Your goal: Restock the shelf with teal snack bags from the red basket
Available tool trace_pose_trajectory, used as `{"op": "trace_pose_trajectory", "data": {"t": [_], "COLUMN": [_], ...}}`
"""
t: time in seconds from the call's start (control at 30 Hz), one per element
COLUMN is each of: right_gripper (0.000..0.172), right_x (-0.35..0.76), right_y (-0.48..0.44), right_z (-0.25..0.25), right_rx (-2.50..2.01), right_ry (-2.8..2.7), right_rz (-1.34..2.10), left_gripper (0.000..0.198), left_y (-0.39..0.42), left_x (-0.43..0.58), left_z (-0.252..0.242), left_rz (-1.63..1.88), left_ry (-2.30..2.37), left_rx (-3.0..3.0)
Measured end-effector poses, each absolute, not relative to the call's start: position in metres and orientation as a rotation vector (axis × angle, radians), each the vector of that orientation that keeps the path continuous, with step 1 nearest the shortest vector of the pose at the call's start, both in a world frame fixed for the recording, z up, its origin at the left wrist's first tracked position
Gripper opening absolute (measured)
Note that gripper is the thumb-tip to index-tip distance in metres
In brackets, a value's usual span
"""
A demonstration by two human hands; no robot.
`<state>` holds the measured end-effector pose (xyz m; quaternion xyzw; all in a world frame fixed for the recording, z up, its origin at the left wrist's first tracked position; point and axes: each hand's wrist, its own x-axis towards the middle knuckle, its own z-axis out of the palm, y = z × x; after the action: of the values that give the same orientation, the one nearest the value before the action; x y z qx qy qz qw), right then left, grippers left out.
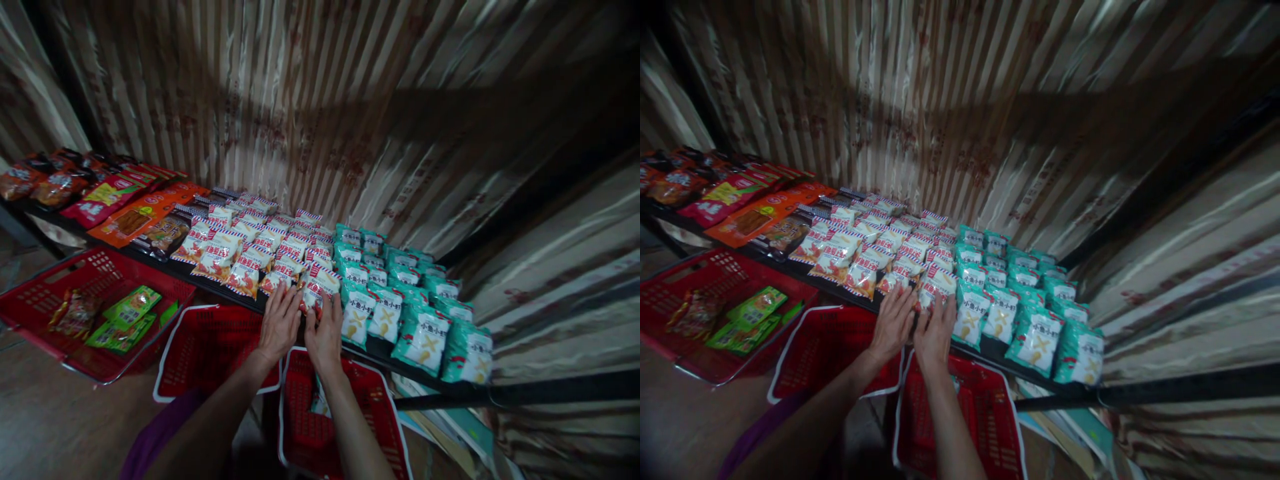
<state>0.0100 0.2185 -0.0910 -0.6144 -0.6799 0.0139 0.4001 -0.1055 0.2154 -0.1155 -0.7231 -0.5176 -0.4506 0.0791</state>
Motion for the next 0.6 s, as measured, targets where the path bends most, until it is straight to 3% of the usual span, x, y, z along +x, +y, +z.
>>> {"op": "trace_pose_trajectory", "data": {"t": [0.23, 0.6], "right_gripper": [0.052, 0.047], "right_x": [0.010, 0.012], "right_y": [0.223, 0.234], "right_z": [-0.098, -0.103], "right_rx": [-1.557, -1.550], "right_ry": [-1.731, -1.781], "right_rz": [0.017, -0.087], "left_gripper": [0.046, 0.041], "left_y": [0.222, 0.226], "left_x": [-0.100, -0.095], "left_z": [-0.127, -0.132], "left_rz": [-1.213, -1.299], "left_ry": [-1.611, -1.690], "left_rx": [-2.224, -2.098]}}
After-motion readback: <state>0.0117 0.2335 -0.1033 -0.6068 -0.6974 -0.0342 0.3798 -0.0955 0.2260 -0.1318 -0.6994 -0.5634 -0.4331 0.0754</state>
